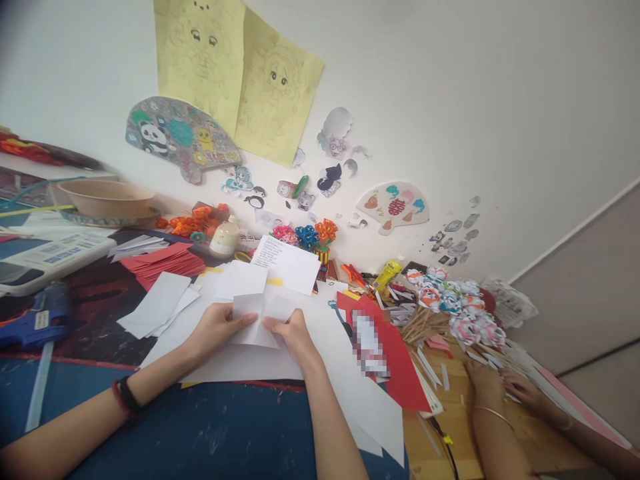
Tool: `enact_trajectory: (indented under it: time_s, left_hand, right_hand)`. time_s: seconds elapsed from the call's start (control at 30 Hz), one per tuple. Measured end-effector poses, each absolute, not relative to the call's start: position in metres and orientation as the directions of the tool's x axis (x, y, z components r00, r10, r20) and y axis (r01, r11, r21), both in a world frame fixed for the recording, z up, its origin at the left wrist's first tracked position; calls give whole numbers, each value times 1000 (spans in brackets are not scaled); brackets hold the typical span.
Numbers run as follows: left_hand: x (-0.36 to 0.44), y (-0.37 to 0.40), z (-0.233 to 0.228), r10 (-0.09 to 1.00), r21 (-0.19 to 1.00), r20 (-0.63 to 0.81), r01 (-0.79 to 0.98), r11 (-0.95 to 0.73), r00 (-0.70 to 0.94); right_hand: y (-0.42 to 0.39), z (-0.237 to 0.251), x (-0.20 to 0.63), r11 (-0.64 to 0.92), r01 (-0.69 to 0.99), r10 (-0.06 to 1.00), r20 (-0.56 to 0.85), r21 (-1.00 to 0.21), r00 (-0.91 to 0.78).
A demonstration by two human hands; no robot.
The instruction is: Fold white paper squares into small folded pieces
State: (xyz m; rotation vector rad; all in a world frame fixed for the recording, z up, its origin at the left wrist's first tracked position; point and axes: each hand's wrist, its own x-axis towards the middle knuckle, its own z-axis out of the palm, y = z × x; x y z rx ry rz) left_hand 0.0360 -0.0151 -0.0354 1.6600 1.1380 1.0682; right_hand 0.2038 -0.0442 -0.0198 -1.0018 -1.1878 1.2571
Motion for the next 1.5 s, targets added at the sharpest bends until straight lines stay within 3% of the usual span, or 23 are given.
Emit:
enact_trajectory:
  time_s: [0.67,0.9,1.37,1.5]
  left_hand:
    - [38,-14,-45,951,901,258,311,-301,173]
    - [39,-15,-46,953,895,256,332,-298,163]
    - [39,-14,-46,963,881,256,390,-268,83]
    - [37,-16,-42,951,882,274,357,-307,141]
  right_hand:
    - [-42,-37,203,109,-180,994,103,-978,41]
    - [-41,-39,206,115,-205,993,116,-972,6]
    - [-40,-42,209,64,-223,996,48,-973,77]
    - [-42,-36,210,42,-182,999,42,-982,-1]
